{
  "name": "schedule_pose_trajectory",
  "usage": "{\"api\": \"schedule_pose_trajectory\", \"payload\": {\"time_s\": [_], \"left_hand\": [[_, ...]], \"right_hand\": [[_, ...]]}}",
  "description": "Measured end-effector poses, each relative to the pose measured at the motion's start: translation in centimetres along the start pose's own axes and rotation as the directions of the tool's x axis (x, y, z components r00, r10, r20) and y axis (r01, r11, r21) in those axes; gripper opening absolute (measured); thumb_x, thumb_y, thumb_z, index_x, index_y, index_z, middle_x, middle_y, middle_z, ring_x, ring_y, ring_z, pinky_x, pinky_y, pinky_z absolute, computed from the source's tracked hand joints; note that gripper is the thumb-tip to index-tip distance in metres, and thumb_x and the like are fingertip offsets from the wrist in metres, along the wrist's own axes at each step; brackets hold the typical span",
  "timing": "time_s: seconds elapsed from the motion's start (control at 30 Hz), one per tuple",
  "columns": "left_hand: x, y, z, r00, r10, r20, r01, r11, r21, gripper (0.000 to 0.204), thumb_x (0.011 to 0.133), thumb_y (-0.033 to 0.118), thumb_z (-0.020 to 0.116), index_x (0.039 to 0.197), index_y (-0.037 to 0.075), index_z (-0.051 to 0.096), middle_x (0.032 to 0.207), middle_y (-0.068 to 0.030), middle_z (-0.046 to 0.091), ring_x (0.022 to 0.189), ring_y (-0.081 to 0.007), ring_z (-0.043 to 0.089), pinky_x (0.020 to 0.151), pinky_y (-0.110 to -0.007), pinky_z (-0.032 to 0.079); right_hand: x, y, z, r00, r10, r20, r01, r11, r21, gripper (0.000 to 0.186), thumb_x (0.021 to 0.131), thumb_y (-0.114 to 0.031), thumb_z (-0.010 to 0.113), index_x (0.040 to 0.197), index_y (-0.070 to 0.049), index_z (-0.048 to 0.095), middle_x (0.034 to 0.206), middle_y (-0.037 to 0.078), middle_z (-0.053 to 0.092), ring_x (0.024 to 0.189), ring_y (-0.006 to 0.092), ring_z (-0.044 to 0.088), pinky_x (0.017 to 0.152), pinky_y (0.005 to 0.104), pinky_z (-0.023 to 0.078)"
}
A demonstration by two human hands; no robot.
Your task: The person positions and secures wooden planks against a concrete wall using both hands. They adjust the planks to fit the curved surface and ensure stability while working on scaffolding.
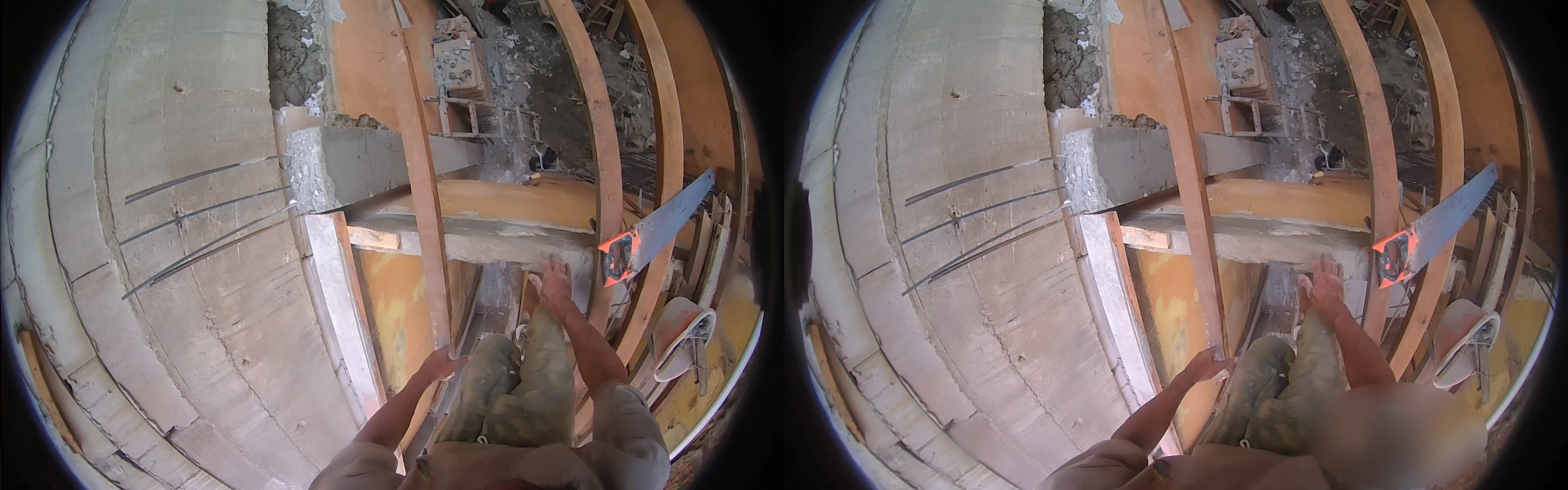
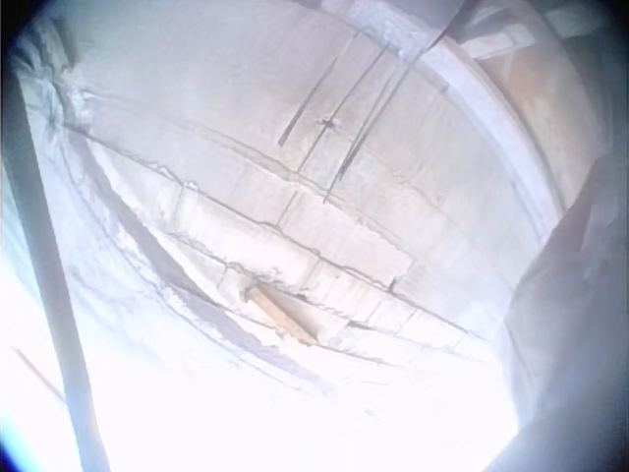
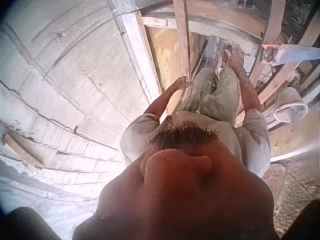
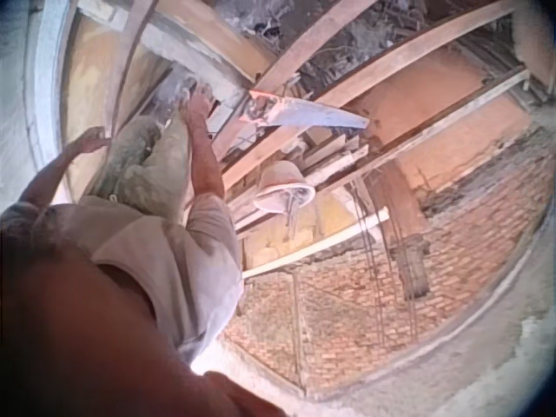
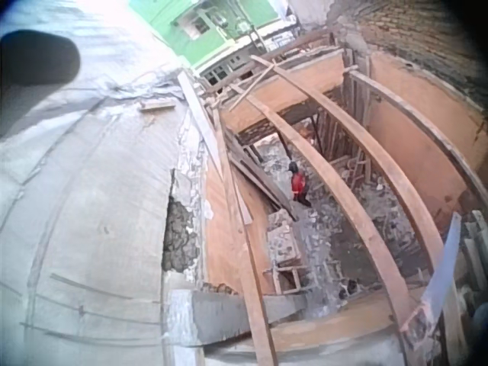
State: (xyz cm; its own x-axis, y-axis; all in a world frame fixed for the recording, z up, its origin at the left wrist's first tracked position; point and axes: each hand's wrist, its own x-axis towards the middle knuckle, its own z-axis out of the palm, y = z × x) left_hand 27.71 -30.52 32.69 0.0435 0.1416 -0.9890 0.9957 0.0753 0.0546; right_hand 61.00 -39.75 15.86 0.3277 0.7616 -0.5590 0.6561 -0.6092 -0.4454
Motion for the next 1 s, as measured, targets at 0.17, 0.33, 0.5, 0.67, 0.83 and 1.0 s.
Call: {"api": "schedule_pose_trajectory", "payload": {"time_s": [0.17, 0.33, 0.5, 0.67, 0.83, 1.0], "left_hand": [[-17.4, -6.4, 7.1, 0.97, 0.19, 0.152, -0.186, 0.982, -0.041, 0.056, 0.098, 0.054, 0.052, 0.098, 0.001, 0.07, 0.089, -0.0198, 0.07, 0.083, -0.0342, 0.067, 0.078, -0.047, 0.05], [-41.7, 1.2, -3.5, 0.982, 0.059, 0.182, 0.037, 0.876, -0.481, 0.036, 0.1, 0.03, 0.061, 0.092, -0.003, 0.07, 0.069, -0.0033, 0.064, 0.066, -0.0104, 0.057, 0.066, -0.032, 0.047], [-47.7, -3.4, -3.9, 0.996, -0.018, 0.091, 0.082, 0.617, -0.782, 0.031, 0.097, 0.027, 0.067, 0.076, 0.003, 0.067, 0.068, 0.0026, 0.06, 0.063, -0.009, 0.055, 0.061, -0.028, 0.046], [-44.4, -4.0, -12.9, 0.98, 0.2, -0.009, -0.104, 0.473, -0.875, 0.015, 0.095, 0.018, 0.068, 0.094, 0.004, 0.063, 0.079, -0.0042, 0.068, 0.069, -0.0151, 0.069, 0.067, -0.027, 0.058], [-35.5, -1.2, -31.4, 0.89, 0.346, -0.298, -0.456, 0.657, -0.6, 0.019, 0.093, 0.012, 0.07, 0.107, 0.002, 0.061, 0.089, -0.0073, 0.071, 0.072, -0.0162, 0.071, 0.065, -0.029, 0.057], [-17.3, 9.9, -57.8, 0.836, 0.446, -0.32, -0.548, 0.703, -0.453, 0.032, 0.1, 0.022, 0.058, 0.124, 0.001, 0.054, 0.103, -0.0125, 0.07, 0.081, -0.0209, 0.073, 0.069, -0.03, 0.058]], "right_hand": [[-10.7, -1.0, -4.6, 0.962, 0.15, 0.227, -0.225, 0.906, 0.36, 0.059, 0.094, -0.035, 0.063, 0.138, -0.001, 0.046, 0.131, 0.031, 0.053, 0.116, 0.0437, 0.056, 0.098, 0.0476, 0.047], [-17.9, -2.7, -10.3, 0.928, 0.017, 0.373, -0.172, 0.906, 0.387, 0.054, 0.094, -0.04, 0.061, 0.129, 0.001, 0.055, 0.122, 0.028, 0.061, 0.117, 0.0438, 0.057, 0.101, 0.0486, 0.045], [-14.8, -4.3, -14.5, 0.886, 0.056, 0.46, -0.102, 0.992, 0.078, 0.049, 0.093, -0.04, 0.063, 0.119, 0.001, 0.061, 0.117, 0.026, 0.065, 0.114, 0.0426, 0.061, 0.097, 0.0499, 0.048], [-3.8, -6.7, -19.6, 0.987, 0.01, 0.162, -0.021, 0.997, 0.069, 0.049, 0.094, -0.041, 0.062, 0.119, 0.001, 0.06, 0.105, 0.03, 0.067, 0.104, 0.0469, 0.063, 0.089, 0.0511, 0.051], [8.2, -11.7, -20.4, 0.997, -0.019, -0.071, 0.034, 0.975, 0.22, 0.058, 0.096, -0.045, 0.06, 0.126, 0.004, 0.056, 0.109, 0.033, 0.065, 0.106, 0.0471, 0.063, 0.089, 0.0493, 0.05], [16.0, -22.0, -18.6, 0.977, 0.176, 0.12, -0.21, 0.889, 0.406, 0.067, 0.096, -0.048, 0.058, 0.134, 0.007, 0.051, 0.13, 0.033, 0.058, 0.126, 0.0436, 0.054, 0.106, 0.0446, 0.042]]}}
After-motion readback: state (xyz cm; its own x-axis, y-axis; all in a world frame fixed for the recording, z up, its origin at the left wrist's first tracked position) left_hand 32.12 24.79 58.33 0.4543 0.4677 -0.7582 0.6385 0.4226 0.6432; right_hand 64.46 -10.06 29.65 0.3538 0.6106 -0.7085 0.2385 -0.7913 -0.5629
